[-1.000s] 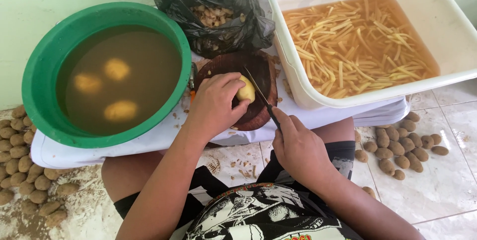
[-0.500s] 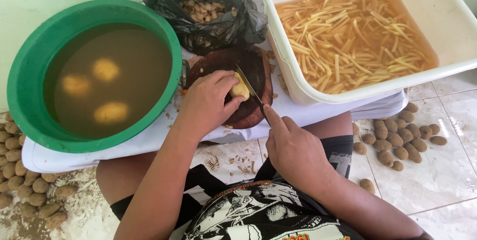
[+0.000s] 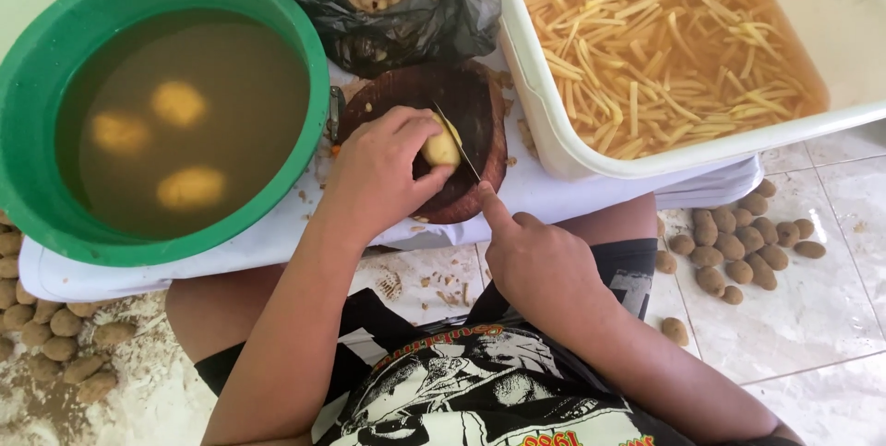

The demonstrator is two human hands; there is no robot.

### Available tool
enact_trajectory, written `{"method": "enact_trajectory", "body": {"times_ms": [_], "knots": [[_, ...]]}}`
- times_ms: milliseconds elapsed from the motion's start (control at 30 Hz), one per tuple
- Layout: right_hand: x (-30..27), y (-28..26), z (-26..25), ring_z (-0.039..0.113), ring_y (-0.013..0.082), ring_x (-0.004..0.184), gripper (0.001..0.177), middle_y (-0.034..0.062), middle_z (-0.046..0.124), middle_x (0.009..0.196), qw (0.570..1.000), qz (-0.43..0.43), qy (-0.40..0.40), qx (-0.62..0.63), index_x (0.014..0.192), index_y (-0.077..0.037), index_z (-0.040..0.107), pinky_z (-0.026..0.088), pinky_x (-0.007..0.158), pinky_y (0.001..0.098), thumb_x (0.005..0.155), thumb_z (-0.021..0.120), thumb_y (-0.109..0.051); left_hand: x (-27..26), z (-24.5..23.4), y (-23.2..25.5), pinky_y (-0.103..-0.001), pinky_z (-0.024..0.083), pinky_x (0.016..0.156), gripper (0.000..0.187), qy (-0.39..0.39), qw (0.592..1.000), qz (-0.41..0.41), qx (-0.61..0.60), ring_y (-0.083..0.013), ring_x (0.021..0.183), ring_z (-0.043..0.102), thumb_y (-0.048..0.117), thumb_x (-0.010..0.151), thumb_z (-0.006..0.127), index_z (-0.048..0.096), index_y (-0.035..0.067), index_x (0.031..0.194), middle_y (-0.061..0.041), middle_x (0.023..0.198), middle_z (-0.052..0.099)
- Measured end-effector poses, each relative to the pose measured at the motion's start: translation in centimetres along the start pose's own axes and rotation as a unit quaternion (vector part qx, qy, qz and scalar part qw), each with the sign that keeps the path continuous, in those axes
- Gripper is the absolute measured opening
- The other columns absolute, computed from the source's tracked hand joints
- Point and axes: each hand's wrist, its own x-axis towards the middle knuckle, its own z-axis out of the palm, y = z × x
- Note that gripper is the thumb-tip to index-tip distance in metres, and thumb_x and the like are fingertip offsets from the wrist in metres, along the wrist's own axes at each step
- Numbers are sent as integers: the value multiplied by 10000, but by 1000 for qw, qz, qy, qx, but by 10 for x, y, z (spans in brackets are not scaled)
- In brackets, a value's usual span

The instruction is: Manually slicing peeled potatoes and cutting them into thin strips for french fries using a knife and a wooden cutting board.

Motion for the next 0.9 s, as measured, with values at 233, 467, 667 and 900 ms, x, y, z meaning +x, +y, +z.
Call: {"method": "enact_trajectory", "body": {"times_ms": [233,467,667,900], "knots": [[-3,3,-20,662,266,450,592,52,648,599,997,34,-49,42,1471,-212,540,574,413,419,880,544,-197,2,0,5,-408,560,828,416,12,999,-6,45,-266,997,723,420,772,786,655,188,1092,-21,1119,656],[-7,0,-2,568,391,429,619,48,587,613,991,74,-52,102,1515,-183,491,431,354,529,902,566,-220,4,-11,15,-445,555,753,359,0,1000,1,26,-282,909,676,251,778,837,680,65,1041,-57,1138,681],[5,-5,1,681,257,478,543,61,666,658,998,34,29,52,1455,-166,563,577,427,385,912,538,-175,-1,2,5,-407,572,868,357,-2,999,-24,42,-277,1022,720,375,799,777,670,158,1063,-55,1118,654],[-5,-1,-1,665,240,446,552,55,659,641,997,26,22,62,1469,-168,540,560,399,364,918,521,-175,3,8,6,-449,550,883,349,10,1000,-20,4,-348,1065,712,327,776,754,601,115,1007,-142,1213,663]]}}
